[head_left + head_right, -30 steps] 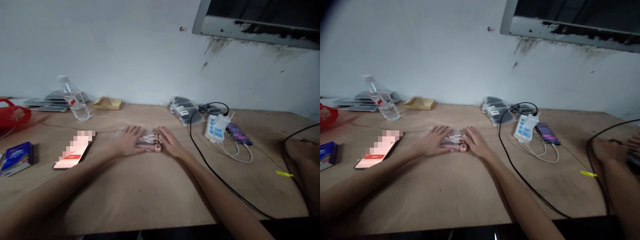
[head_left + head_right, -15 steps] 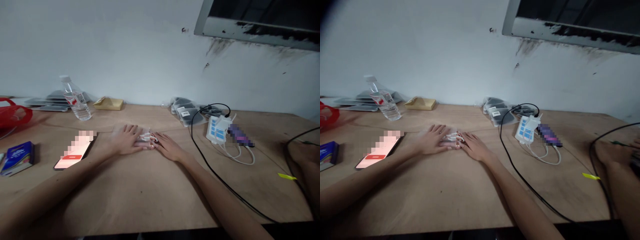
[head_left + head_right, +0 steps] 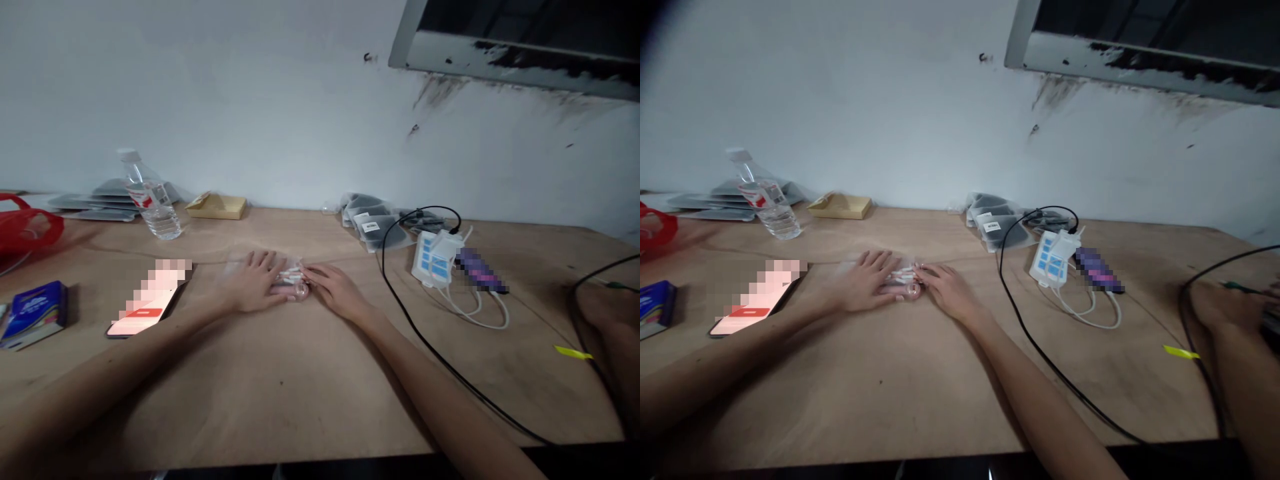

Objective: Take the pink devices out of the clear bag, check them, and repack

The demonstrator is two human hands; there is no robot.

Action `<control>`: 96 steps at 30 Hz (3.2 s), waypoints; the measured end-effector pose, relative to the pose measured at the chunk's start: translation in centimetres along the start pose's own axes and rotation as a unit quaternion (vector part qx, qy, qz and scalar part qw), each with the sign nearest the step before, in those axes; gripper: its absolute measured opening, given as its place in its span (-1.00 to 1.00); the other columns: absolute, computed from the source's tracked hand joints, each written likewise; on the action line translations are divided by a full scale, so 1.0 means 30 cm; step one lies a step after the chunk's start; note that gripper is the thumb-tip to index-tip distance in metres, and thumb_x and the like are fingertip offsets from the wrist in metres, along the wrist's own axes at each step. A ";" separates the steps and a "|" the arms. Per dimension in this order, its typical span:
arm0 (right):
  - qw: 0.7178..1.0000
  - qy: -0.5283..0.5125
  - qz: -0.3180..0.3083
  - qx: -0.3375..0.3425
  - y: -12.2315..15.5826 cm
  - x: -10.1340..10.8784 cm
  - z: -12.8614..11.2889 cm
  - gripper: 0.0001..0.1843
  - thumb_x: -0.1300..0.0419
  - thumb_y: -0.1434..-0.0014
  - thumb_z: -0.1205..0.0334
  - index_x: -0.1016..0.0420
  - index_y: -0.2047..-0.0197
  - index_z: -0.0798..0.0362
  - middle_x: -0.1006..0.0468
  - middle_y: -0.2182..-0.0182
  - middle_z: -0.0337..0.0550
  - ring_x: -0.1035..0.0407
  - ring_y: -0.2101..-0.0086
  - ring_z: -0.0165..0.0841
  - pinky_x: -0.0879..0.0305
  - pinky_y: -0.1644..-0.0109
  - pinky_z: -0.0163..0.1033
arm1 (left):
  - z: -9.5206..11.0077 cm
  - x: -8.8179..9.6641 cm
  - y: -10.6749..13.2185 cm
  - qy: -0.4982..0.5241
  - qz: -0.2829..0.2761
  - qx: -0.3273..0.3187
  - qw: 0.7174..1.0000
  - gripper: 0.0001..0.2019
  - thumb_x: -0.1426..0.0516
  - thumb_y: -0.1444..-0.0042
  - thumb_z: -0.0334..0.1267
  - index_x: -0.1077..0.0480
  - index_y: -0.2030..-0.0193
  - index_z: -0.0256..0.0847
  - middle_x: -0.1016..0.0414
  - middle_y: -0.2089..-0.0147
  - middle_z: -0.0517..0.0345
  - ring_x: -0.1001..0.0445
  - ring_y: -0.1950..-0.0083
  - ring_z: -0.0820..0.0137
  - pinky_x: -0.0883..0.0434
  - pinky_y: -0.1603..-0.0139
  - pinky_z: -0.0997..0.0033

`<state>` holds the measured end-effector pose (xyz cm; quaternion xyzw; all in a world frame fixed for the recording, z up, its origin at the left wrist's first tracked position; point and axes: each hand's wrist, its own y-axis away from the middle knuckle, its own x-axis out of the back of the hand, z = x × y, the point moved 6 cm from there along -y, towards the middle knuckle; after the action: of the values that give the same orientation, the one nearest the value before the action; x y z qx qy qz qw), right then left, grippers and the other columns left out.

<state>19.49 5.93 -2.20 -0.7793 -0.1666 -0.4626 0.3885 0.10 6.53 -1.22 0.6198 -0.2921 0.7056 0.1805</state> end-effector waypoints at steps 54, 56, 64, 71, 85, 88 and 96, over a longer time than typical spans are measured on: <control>0.994 -0.046 0.045 -0.090 0.024 -0.024 0.101 -0.57 -0.15 -0.24 0.25 -0.42 -0.18 0.07 -0.53 -0.10 0.11 -0.42 -0.09 -0.09 -0.33 -0.23 0.10 | 0.074 0.027 0.008 0.000 -0.006 -0.077 0.997 -0.09 -0.06 -0.14 0.41 -0.15 -0.42 -0.25 -0.24 -0.38 -0.31 -0.14 -0.42 -0.15 -0.06 -0.39 -0.17; 0.994 -0.060 0.051 -0.073 0.021 -0.015 0.090 -0.59 -0.13 -0.22 0.32 -0.45 -0.14 0.06 -0.55 -0.07 0.09 -0.43 -0.07 -0.12 -0.35 -0.21 0.09 | 0.070 0.023 0.007 0.001 -0.006 -0.068 0.998 -0.07 -0.05 -0.13 0.44 -0.15 -0.43 -0.25 -0.22 -0.39 -0.32 -0.14 -0.43 -0.16 -0.05 -0.39 -0.18; 0.986 -0.135 0.052 -0.087 0.016 -0.008 0.105 -0.61 0.01 -0.30 0.35 -0.57 -0.04 0.01 -0.61 -0.05 0.01 -0.48 -0.05 -0.17 -0.36 -0.19 0.07 | 0.069 0.034 0.005 0.019 -0.004 -0.057 0.998 -0.06 -0.07 -0.12 0.44 -0.16 -0.42 -0.24 -0.27 -0.36 -0.29 -0.16 -0.42 -0.13 -0.07 -0.40 -0.17; 0.994 -0.088 0.039 -0.046 0.008 -0.010 0.073 -0.63 -0.22 -0.25 0.15 -0.57 -0.09 0.06 -0.57 -0.09 0.09 -0.45 -0.08 -0.09 -0.35 -0.20 0.10 | 0.065 0.030 0.004 0.018 -0.008 -0.045 0.999 -0.07 -0.08 -0.11 0.43 -0.17 -0.41 -0.24 -0.25 -0.38 -0.30 -0.15 -0.42 -0.13 -0.05 -0.41 -0.14; 0.993 -0.055 -0.013 -0.105 0.017 -0.042 0.082 -0.44 0.05 -0.43 -0.13 -0.50 -0.21 0.03 -0.44 -0.25 0.10 -0.23 -0.30 -0.04 -0.12 -0.38 0.24 | 0.000 0.047 -0.013 0.019 0.023 0.027 0.999 -0.20 -0.02 -0.18 0.39 -0.22 -0.34 -0.19 -0.35 -0.25 -0.20 -0.29 -0.28 -0.08 -0.17 -0.29 -0.16; 0.987 -0.115 -0.016 -0.108 0.014 -0.049 0.045 -0.38 -0.01 -0.39 -0.23 -0.44 -0.28 0.01 -0.39 -0.29 0.12 -0.21 -0.32 -0.03 -0.10 -0.39 0.24 | -0.002 0.036 -0.010 0.020 0.020 0.032 0.999 -0.17 0.00 -0.17 0.43 -0.20 -0.36 -0.16 -0.30 -0.31 -0.22 -0.22 -0.34 -0.11 -0.10 -0.34 -0.21; 0.940 -0.306 -0.035 -0.146 0.017 -0.065 0.011 -0.13 -0.18 -0.34 -0.08 0.16 -0.54 -0.06 -0.10 -0.44 0.12 -0.06 -0.40 -0.11 -0.11 -0.41 0.17 | -0.007 0.027 -0.011 0.028 0.020 0.032 0.999 -0.14 -0.02 -0.13 0.46 -0.23 -0.35 -0.17 -0.28 -0.32 -0.27 -0.21 -0.35 -0.14 -0.12 -0.32 -0.23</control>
<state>19.00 6.07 -4.18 -0.9248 -0.2356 -0.2347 0.1846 0.00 6.82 -0.39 0.5993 -0.2762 0.7354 0.1543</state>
